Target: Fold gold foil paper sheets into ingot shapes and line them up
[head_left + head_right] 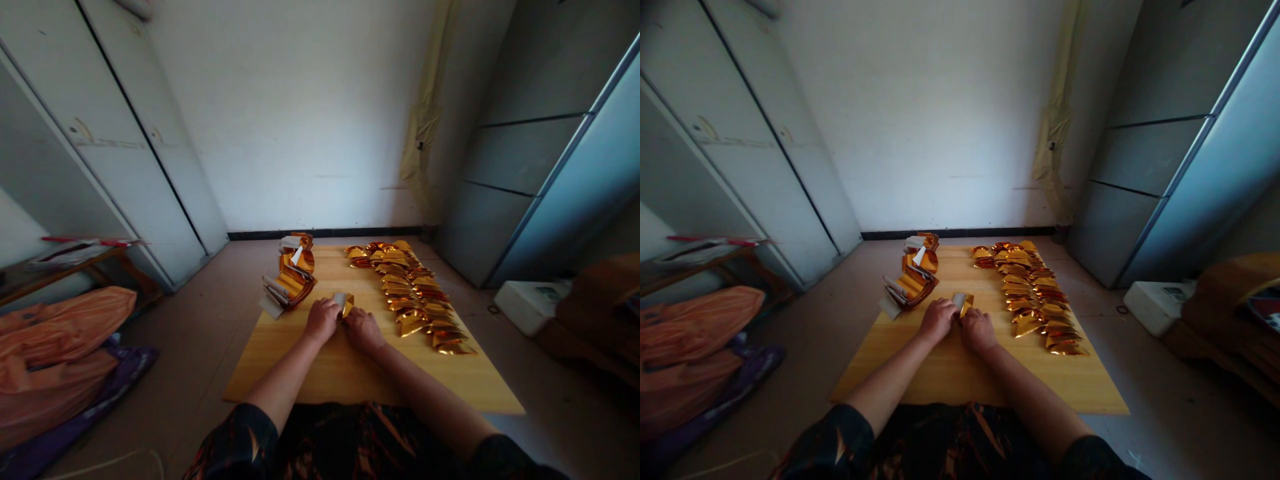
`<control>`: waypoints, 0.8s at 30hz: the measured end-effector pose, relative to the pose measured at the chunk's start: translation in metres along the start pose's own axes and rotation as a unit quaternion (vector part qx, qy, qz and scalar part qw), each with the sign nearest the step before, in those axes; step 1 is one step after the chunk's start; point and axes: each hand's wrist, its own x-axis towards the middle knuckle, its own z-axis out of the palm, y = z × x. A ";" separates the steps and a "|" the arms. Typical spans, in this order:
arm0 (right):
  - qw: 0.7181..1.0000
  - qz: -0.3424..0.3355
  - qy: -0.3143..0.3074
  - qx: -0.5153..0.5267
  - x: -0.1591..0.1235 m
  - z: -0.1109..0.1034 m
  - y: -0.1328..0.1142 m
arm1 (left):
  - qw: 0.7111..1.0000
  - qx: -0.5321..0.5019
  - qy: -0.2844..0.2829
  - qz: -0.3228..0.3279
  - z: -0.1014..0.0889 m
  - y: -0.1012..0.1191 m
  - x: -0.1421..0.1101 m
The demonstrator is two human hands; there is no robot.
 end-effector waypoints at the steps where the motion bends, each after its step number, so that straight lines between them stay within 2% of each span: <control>1: 1.000 0.001 -0.001 0.005 0.001 0.000 0.000 | 1.000 -0.014 -0.008 0.006 0.002 -0.001 -0.004; 5: 0.999 -0.003 -0.008 0.031 0.005 0.000 0.007 | 0.998 -0.045 -0.015 0.030 0.003 -0.001 -0.018; 8: 0.998 -0.033 0.002 0.044 0.008 -0.002 0.018 | 0.998 -0.039 0.001 0.043 0.001 0.000 -0.023; 13: 0.993 -0.108 0.008 0.035 0.010 -0.006 0.039 | 0.996 -0.064 0.012 0.055 0.000 -0.005 -0.020; 17: 0.990 -0.131 0.009 0.055 0.013 -0.001 0.050 | 0.996 -0.072 0.022 0.046 0.004 -0.010 -0.015; 20: 0.986 -0.146 0.028 0.070 0.016 0.006 0.056 | 0.997 -0.047 0.040 0.047 0.009 -0.010 -0.012; 24: 0.979 -0.175 0.036 0.095 0.023 0.014 0.063 | 0.994 -0.002 0.069 0.089 0.013 -0.011 -0.012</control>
